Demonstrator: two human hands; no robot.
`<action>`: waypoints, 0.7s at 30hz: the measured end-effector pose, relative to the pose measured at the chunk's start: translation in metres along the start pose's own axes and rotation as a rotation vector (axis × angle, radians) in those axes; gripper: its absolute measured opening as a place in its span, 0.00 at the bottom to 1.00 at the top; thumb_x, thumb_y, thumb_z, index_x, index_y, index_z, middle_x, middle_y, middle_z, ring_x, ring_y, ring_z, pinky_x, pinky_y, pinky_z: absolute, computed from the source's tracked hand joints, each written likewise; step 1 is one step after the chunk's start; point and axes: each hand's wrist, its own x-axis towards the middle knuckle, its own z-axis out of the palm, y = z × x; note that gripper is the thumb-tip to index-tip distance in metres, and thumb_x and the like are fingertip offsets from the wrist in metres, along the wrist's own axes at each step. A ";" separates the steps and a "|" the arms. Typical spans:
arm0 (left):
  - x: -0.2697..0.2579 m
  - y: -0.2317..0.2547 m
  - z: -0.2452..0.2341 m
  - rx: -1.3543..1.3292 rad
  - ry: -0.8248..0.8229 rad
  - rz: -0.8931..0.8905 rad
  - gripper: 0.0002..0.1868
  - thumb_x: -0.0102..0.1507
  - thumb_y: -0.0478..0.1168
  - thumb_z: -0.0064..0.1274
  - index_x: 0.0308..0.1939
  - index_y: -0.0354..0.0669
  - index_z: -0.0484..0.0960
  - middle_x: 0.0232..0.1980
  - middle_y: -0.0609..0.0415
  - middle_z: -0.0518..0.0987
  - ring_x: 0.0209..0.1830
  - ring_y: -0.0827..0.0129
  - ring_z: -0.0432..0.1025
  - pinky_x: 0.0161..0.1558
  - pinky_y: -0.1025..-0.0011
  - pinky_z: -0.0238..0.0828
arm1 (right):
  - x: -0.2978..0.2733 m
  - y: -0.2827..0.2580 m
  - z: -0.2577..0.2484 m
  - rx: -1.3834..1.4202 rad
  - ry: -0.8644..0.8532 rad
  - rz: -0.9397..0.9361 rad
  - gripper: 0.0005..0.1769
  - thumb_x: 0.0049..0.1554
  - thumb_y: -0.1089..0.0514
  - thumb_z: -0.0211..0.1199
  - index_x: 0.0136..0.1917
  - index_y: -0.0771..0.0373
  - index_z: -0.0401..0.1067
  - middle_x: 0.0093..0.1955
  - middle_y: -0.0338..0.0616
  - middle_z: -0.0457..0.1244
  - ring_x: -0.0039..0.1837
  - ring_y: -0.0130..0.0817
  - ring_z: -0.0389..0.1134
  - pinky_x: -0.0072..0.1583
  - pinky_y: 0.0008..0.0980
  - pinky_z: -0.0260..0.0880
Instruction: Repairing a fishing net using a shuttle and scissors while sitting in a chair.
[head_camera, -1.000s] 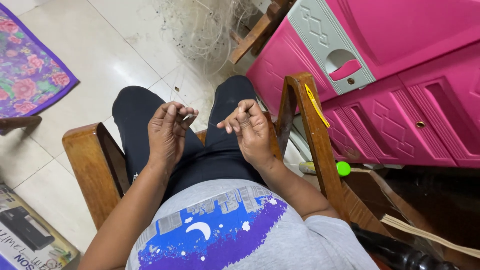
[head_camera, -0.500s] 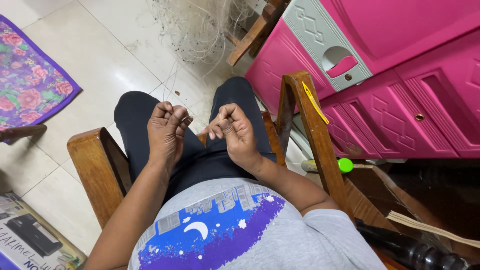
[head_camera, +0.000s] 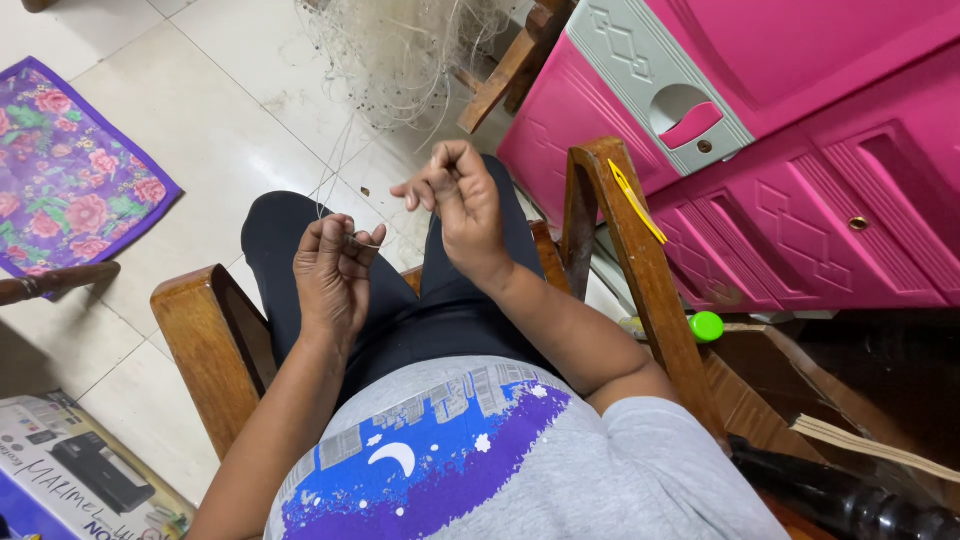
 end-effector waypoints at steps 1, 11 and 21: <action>-0.003 0.001 0.003 0.004 0.002 -0.001 0.06 0.69 0.37 0.57 0.46 0.37 0.82 0.39 0.47 0.84 0.40 0.61 0.84 0.58 0.49 0.84 | 0.003 0.002 0.000 0.003 0.003 0.002 0.09 0.70 0.57 0.49 0.52 0.66 0.58 0.31 0.39 0.56 0.38 0.32 0.67 0.56 0.51 0.77; 0.008 -0.004 -0.020 0.069 0.144 0.042 0.07 0.68 0.36 0.58 0.48 0.37 0.84 0.37 0.53 0.83 0.36 0.69 0.81 0.56 0.58 0.87 | -0.007 0.026 -0.015 0.107 0.014 0.197 0.06 0.69 0.59 0.50 0.54 0.65 0.59 0.31 0.38 0.53 0.36 0.29 0.63 0.44 0.29 0.72; 0.014 -0.004 -0.029 0.076 0.266 0.082 0.09 0.67 0.39 0.60 0.50 0.42 0.85 0.37 0.57 0.84 0.37 0.71 0.82 0.55 0.63 0.88 | -0.035 0.027 -0.013 0.041 -0.048 0.337 0.08 0.69 0.58 0.52 0.52 0.65 0.60 0.30 0.39 0.57 0.35 0.29 0.64 0.35 0.21 0.63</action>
